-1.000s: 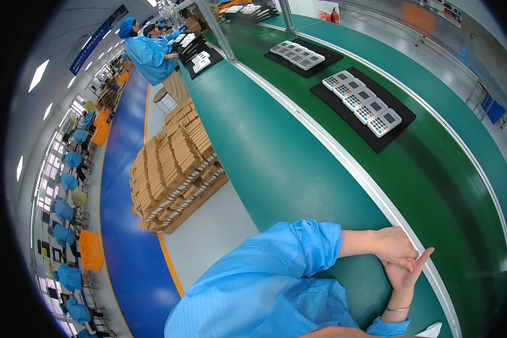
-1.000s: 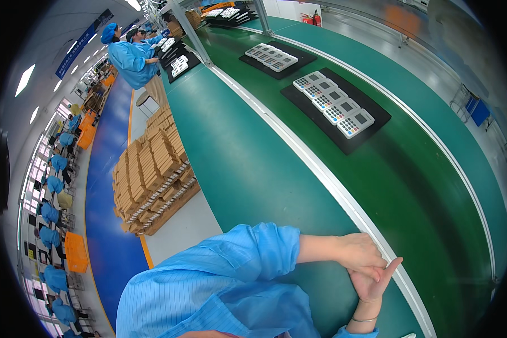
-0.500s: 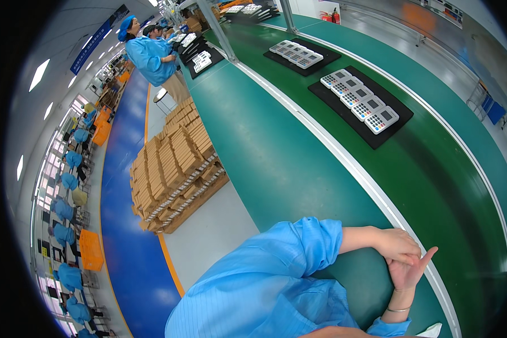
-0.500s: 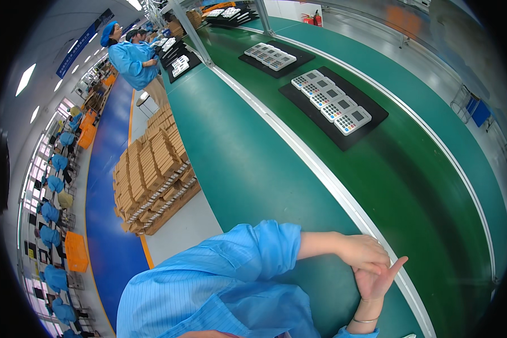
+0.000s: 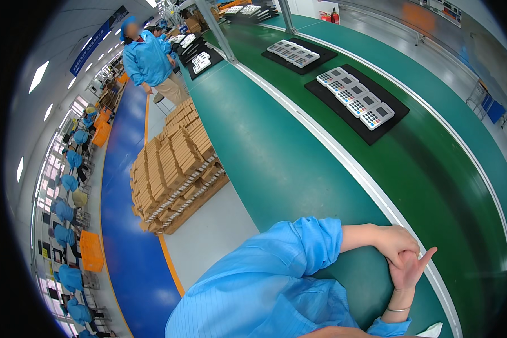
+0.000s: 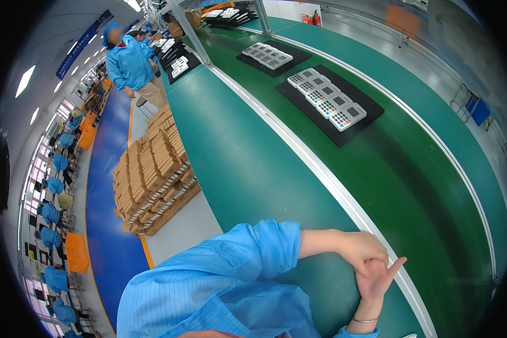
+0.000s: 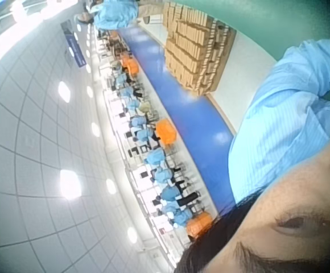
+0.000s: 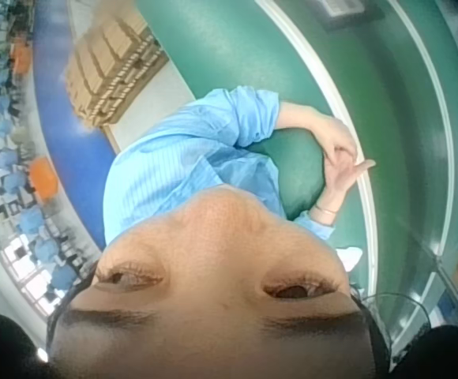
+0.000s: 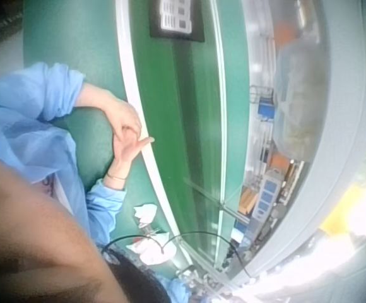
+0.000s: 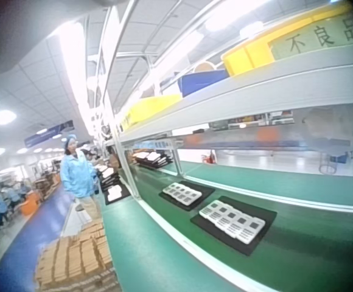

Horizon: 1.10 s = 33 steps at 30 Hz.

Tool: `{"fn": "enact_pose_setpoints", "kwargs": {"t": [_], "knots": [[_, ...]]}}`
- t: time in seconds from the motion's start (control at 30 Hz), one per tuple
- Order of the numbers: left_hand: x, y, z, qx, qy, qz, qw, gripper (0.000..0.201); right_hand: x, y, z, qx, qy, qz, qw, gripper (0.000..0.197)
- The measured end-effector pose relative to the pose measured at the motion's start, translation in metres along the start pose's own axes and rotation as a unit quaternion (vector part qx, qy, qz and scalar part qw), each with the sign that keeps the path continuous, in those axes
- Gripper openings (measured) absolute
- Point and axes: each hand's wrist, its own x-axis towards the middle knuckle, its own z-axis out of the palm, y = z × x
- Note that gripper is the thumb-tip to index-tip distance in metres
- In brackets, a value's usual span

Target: The person stacks payment terminals on a mat, flips them over, and arranges them in a row with their keypads facing up. The person then pushes the mat down the assembly line and repeats the process with another batch of payment terminals.

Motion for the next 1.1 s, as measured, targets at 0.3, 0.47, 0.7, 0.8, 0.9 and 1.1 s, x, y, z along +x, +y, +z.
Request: {"fn": "enact_pose_setpoints", "kwargs": {"t": [0.3, 0.47, 0.7, 0.8, 0.9, 1.1], "knots": [[0.003, 0.009, 0.014, 0.113, 0.041, 0.015, 0.993, 0.041, -0.010, -0.003, -0.006, -0.033, 0.017, -0.005, 0.999, 0.109], [0.004, 0.015, 0.016, 0.135, 0.023, -0.010, 0.991, 0.041, -0.015, -0.002, 0.005, -0.013, 0.037, 0.003, 0.999, 0.107], [0.008, 0.029, 0.014, 0.148, -0.012, -0.040, 0.988, 0.037, -0.018, 0.000, 0.003, 0.001, 0.025, 0.009, 1.000, 0.098], [0.012, 0.032, 0.017, 0.141, -0.016, -0.064, 0.988, 0.034, -0.020, -0.001, -0.008, 0.037, -0.048, 0.001, 0.998, 0.095], [0.013, 0.021, 0.026, 0.151, 0.004, -0.041, 0.988, 0.033, -0.021, -0.002, -0.002, 0.039, 0.032, -0.020, 0.999, 0.093], [0.016, 0.008, 0.035, 0.118, 0.031, 0.016, 0.992, 0.034, -0.026, -0.006, 0.002, 0.036, 0.029, -0.034, 0.998, 0.096]]}}
